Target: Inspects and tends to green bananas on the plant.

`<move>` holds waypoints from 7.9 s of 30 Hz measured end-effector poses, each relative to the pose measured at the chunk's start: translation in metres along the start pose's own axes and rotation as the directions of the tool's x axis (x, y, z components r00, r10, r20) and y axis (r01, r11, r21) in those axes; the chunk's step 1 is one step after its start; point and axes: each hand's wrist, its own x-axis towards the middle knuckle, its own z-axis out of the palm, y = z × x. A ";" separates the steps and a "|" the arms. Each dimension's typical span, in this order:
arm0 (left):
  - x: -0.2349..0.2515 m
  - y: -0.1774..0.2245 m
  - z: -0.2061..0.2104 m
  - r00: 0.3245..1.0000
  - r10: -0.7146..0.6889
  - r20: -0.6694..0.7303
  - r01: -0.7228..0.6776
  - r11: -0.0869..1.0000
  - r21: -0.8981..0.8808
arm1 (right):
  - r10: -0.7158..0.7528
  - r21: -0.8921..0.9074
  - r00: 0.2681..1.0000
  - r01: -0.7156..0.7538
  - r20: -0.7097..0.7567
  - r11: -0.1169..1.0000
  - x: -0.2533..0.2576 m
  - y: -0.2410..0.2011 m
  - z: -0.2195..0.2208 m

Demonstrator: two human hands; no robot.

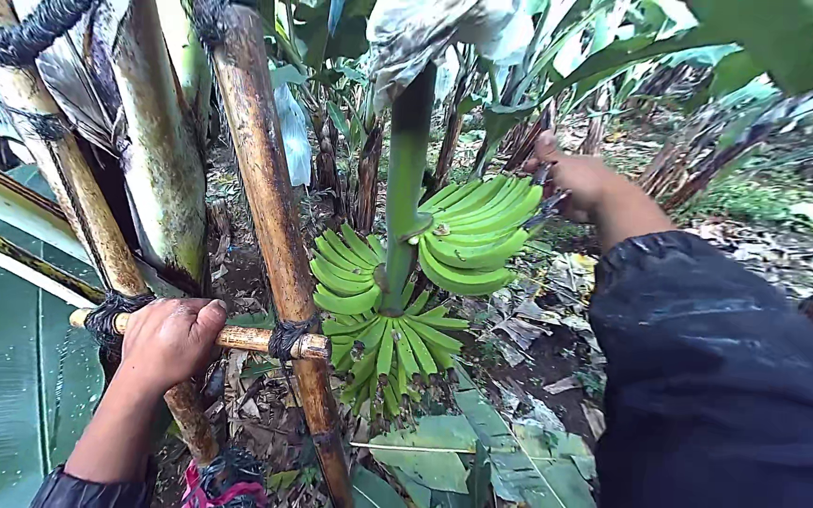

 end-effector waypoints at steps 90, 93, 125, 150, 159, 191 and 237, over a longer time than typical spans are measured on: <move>-0.002 -0.005 -0.016 0.974 0.030 0.225 -0.023 0.999 -0.035 | -0.428 -0.943 0.882 0.291 0.200 0.159 -0.140 -0.061 -0.013; -0.004 -0.004 -0.014 0.976 0.013 0.219 -0.005 0.999 -0.039 | -0.115 -0.945 0.989 0.121 0.090 0.305 -0.175 -0.023 -0.017; 0.005 0.002 -0.007 0.975 -0.129 0.182 0.128 0.992 0.021 | 0.074 0.163 0.821 -0.199 0.566 0.966 -0.247 0.256 0.179; 0.005 -0.004 -0.005 0.981 -0.128 0.149 0.126 0.992 0.020 | -0.086 0.602 0.763 -0.429 0.640 0.674 -0.280 0.198 0.306; 0.005 -0.004 -0.007 0.984 -0.091 0.152 0.091 0.996 0.007 | -0.084 0.823 0.819 -0.566 0.567 0.037 -0.267 0.139 0.360; 0.002 0.000 0.001 0.983 -0.103 0.149 0.105 0.994 -0.004 | 0.220 0.662 0.855 -0.506 0.470 0.553 -0.298 0.173 0.161; -0.002 0.008 -0.011 0.982 -0.070 0.177 0.072 0.997 -0.010 | -0.016 0.322 0.866 -0.169 0.500 0.931 -0.309 0.102 0.246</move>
